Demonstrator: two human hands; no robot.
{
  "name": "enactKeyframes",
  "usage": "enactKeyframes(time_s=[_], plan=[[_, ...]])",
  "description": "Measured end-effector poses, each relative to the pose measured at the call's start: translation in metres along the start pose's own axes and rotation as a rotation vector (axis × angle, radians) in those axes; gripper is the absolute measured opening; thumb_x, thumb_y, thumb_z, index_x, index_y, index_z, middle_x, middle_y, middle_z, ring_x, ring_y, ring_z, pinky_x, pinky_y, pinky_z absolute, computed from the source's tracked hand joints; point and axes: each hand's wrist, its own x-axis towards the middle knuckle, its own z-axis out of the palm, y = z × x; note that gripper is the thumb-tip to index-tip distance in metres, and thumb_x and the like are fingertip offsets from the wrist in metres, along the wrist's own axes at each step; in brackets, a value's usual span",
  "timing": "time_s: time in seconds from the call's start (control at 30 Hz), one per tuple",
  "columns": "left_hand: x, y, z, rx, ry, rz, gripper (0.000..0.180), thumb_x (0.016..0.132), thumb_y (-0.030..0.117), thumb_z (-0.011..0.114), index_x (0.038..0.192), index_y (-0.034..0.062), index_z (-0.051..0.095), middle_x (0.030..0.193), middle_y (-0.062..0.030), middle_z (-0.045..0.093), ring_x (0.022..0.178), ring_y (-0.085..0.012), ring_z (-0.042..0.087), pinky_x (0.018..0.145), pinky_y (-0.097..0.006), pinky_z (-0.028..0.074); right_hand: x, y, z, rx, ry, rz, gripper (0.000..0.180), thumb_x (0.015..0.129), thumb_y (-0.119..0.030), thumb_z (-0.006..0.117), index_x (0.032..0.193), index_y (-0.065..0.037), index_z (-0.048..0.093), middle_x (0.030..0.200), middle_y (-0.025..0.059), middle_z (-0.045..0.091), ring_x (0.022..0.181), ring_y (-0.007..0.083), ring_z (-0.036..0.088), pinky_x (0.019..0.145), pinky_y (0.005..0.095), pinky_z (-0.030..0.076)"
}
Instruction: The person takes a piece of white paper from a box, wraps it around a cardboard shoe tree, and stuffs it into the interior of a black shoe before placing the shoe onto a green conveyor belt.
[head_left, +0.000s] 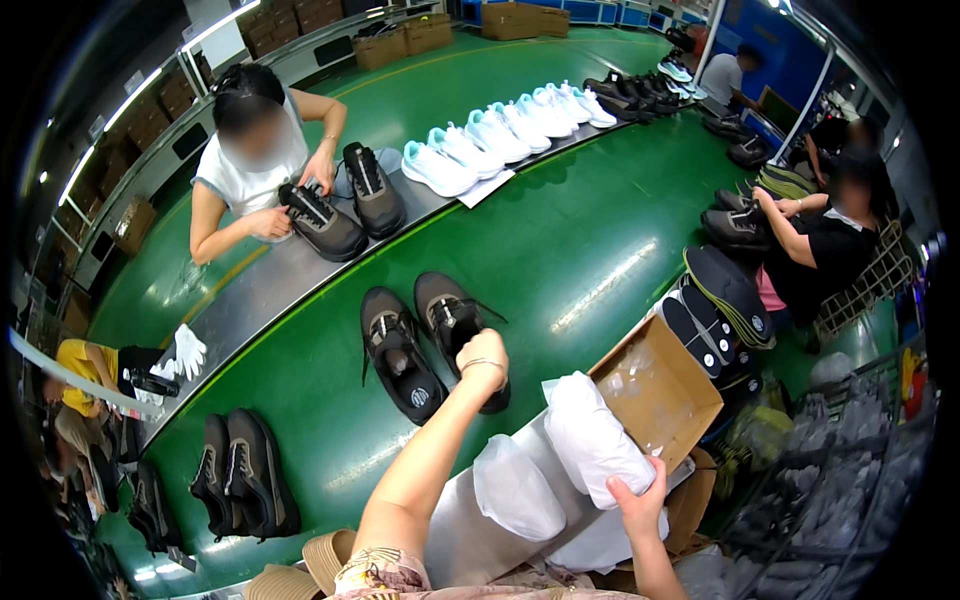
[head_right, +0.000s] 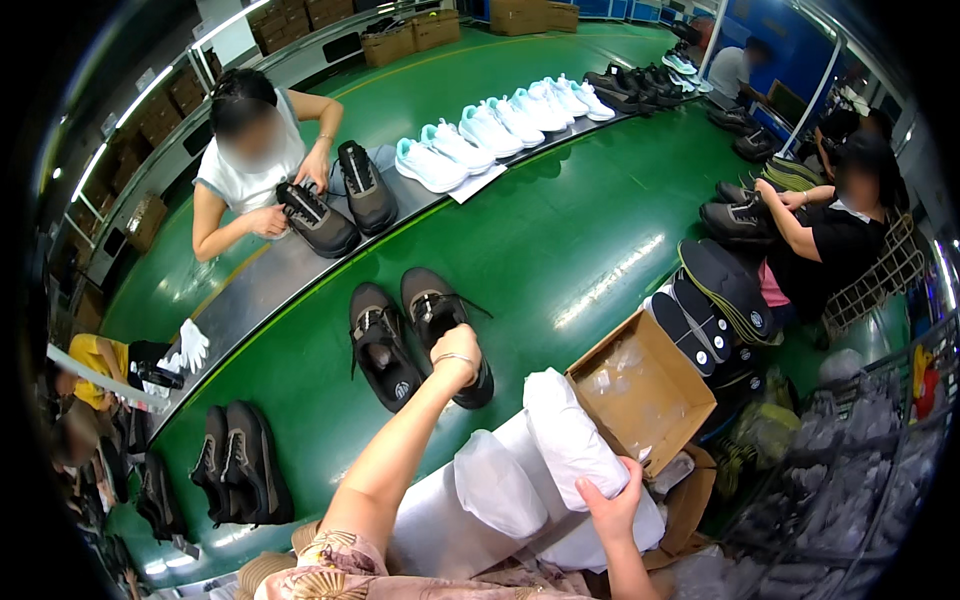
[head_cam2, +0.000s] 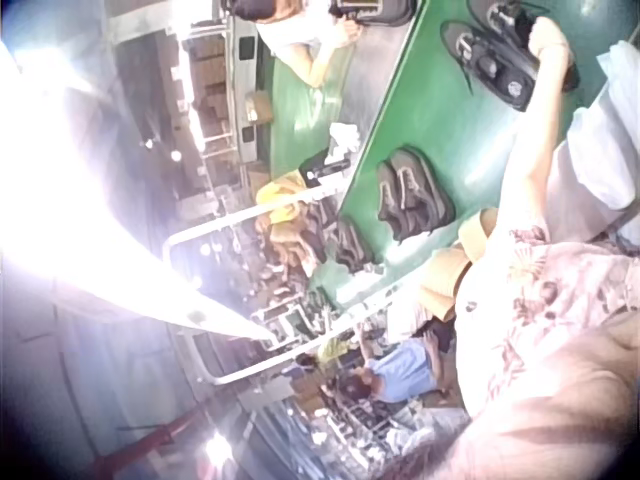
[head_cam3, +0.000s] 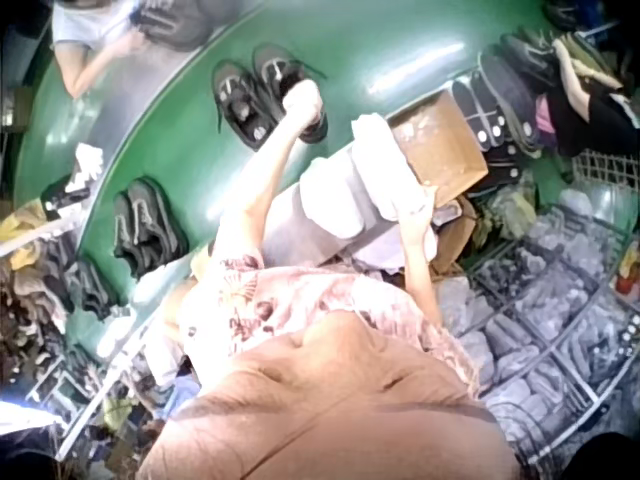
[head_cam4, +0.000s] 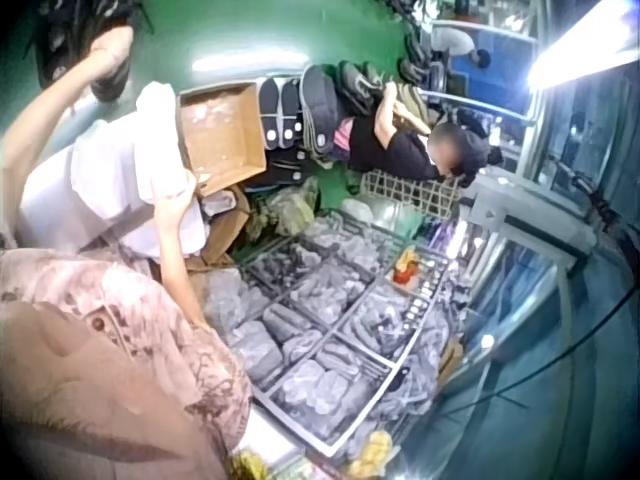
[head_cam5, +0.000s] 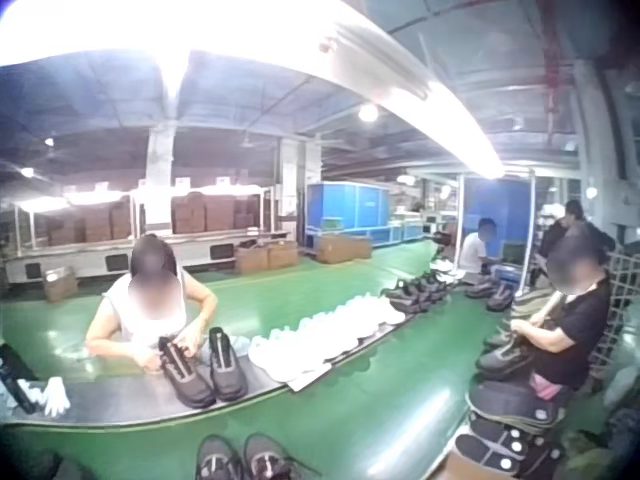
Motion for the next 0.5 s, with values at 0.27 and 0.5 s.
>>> enactKeyframes(time_s=[0.27,0.5], plan=[[0.074,0.023,-0.086,0.382,-0.089,0.221,0.018,0.078,0.019,0.062,0.089,0.0058,0.069,0.095,-0.0100,0.067,0.088,-0.0234,0.065,0.073,-0.032,0.052,0.005,0.016,-0.001,-0.019,0.024,0.052,0.062,0.063,-0.014,0.078,0.111,0.001,0.041,0.101,0.0108,0.050,0.092,0.0168,0.048,0.083,0.0309,0.041],[0.138,-0.116,-0.059,-0.083,-0.182,-0.032,0.022,0.064,0.028,0.078,0.072,0.0097,0.069,0.089,-0.0108,0.067,0.087,-0.0254,0.064,0.077,-0.036,0.050,0.011,-0.007,0.026,0.023,-0.061,0.089,0.062,0.062,-0.012,0.079,0.111,0.001,0.042,0.100,0.0108,0.051,0.091,0.0177,0.050,0.082,0.0310,0.042]])
